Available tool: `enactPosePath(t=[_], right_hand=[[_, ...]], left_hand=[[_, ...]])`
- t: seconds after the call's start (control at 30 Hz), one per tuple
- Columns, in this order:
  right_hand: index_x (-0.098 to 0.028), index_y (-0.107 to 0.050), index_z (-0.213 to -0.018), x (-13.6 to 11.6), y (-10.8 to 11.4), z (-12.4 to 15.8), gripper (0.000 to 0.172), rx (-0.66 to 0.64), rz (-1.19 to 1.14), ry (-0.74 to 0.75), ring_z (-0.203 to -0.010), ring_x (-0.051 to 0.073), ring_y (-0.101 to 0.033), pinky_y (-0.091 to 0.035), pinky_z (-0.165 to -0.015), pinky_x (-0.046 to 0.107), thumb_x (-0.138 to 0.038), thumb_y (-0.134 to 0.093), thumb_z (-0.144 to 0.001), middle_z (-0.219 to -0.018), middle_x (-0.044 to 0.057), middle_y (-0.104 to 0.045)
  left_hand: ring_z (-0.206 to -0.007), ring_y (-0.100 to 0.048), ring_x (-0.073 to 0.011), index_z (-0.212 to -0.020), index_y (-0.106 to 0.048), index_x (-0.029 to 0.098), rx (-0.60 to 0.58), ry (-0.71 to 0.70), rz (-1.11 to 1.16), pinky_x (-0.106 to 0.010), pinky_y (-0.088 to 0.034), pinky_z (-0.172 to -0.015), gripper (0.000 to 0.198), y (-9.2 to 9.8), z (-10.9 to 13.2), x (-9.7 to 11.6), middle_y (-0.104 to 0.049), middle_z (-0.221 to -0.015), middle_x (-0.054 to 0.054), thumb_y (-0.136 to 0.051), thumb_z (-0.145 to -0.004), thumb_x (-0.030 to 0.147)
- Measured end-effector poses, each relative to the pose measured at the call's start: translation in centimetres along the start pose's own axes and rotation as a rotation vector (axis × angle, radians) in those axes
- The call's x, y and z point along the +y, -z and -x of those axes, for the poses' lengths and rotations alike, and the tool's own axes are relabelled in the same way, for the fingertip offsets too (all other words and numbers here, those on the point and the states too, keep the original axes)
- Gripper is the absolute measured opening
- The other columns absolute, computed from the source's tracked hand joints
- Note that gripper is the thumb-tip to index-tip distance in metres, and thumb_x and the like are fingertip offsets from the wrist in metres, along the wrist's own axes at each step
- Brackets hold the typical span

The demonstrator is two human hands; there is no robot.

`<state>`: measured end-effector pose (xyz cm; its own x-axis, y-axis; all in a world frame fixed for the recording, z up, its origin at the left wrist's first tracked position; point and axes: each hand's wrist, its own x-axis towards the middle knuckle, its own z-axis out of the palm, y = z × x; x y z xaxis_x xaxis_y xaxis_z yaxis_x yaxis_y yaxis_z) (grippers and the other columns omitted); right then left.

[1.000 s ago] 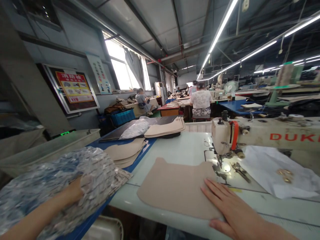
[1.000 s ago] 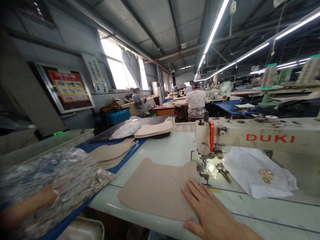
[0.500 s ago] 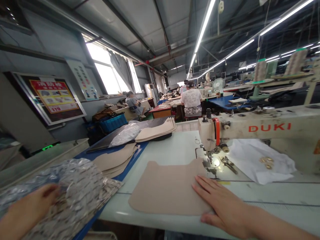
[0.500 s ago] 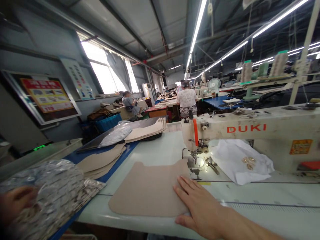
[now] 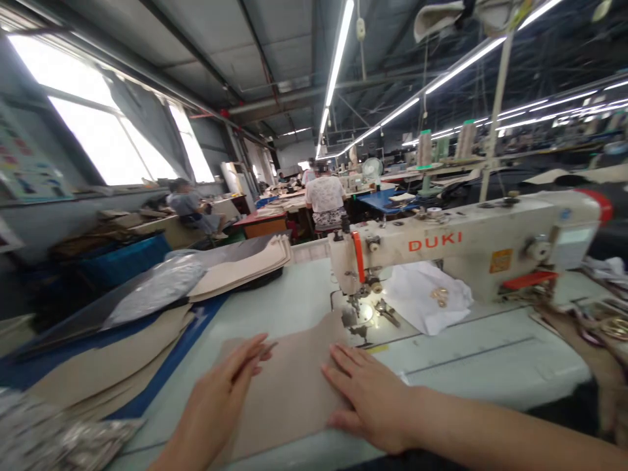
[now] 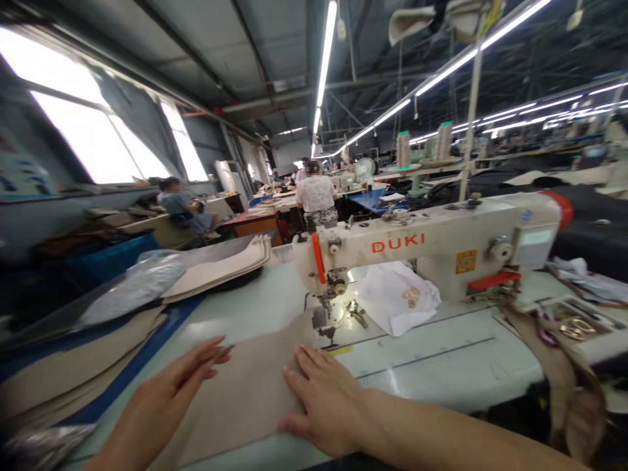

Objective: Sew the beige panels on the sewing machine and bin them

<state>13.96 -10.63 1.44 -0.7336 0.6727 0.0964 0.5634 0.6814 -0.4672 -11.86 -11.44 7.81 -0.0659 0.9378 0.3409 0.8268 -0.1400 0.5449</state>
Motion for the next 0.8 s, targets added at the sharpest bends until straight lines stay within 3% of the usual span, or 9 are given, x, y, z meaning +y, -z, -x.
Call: enactPosePath(t=[0.13,0.2,0.3,0.37,0.5,0.67,0.8], right_hand=[[-0.013,-0.038,-0.138,1.1,2.1,2.4,0.060,0.118,0.066,0.000,-0.136,0.029,-0.024,-0.023,-0.110,0.044,-0.047,-0.046,-0.090,-0.148,0.019,-0.028],[-0.013,-0.047,-0.132,2.6,3.5,3.9,0.051,0.173,0.146,-0.038,-0.133,0.028,-0.032,-0.027,-0.109,0.043,-0.042,-0.050,-0.089,-0.143,0.018,-0.038],[-0.014,-0.059,-0.119,6.0,5.9,6.0,0.036,0.253,0.270,-0.151,-0.122,0.027,-0.046,-0.036,-0.103,0.040,-0.032,-0.054,-0.088,-0.131,0.015,-0.053],[-0.017,-0.065,-0.110,8.6,7.8,7.1,0.026,0.309,0.332,-0.288,-0.110,0.023,-0.056,-0.041,-0.096,0.034,-0.023,-0.051,-0.089,-0.120,0.012,-0.061],[-0.016,-0.068,-0.097,12.5,10.8,7.5,0.024,0.299,0.457,-0.590,-0.098,0.020,-0.061,-0.044,-0.086,0.028,-0.015,-0.045,-0.090,-0.103,0.010,-0.067],[-0.011,-0.069,-0.080,14.7,11.5,5.5,0.025,0.176,0.537,-0.705,-0.078,0.020,-0.063,-0.044,-0.072,0.028,-0.017,-0.046,-0.089,-0.085,0.012,-0.069],[-0.010,-0.069,-0.084,15.4,11.2,4.5,0.022,0.084,0.594,-0.691,-0.084,0.021,-0.063,-0.044,-0.077,0.028,-0.013,-0.048,-0.087,-0.088,0.014,-0.069]], left_hand=[[-0.083,-0.070,-0.0227,-0.094,-0.063,0.023,-0.241,-0.025,0.387,-0.031,-0.057,-0.070,0.035,-7.6,-3.8,3.4,-0.074,-0.088,-0.003,-0.051,-0.068,0.044],[-0.084,-0.070,-0.0241,-0.086,-0.064,0.021,-0.300,0.008,0.487,-0.031,-0.057,-0.069,0.033,-10.0,-5.3,4.0,-0.074,-0.084,-0.004,-0.054,-0.065,0.045],[-0.082,-0.069,-0.0237,-0.081,-0.067,0.020,-0.339,0.064,0.514,-0.031,-0.056,-0.073,0.035,-12.2,-6.5,4.1,-0.074,-0.079,-0.005,-0.056,-0.063,0.048],[-0.082,-0.069,-0.0229,-0.082,-0.068,0.021,-0.353,0.072,0.503,-0.030,-0.055,-0.076,0.036,-12.8,-6.6,3.9,-0.074,-0.079,-0.003,-0.055,-0.064,0.049],[-0.078,-0.069,-0.0231,-0.083,-0.069,0.022,-0.379,0.071,0.484,-0.030,-0.055,-0.075,0.037,-12.9,-6.7,3.8,-0.074,-0.076,-0.002,-0.056,-0.064,0.050],[-0.073,-0.070,-0.0234,-0.084,-0.070,0.023,-0.380,0.057,0.410,-0.030,-0.054,-0.074,0.033,-12.7,-7.6,4.0,-0.074,-0.073,-0.001,-0.055,-0.066,0.047],[-0.073,-0.070,-0.0214,-0.081,-0.070,0.028,-0.368,0.037,0.306,-0.026,-0.054,-0.067,0.027,-12.7,-8.3,3.3,-0.074,-0.072,0.004,-0.054,-0.068,0.046]])
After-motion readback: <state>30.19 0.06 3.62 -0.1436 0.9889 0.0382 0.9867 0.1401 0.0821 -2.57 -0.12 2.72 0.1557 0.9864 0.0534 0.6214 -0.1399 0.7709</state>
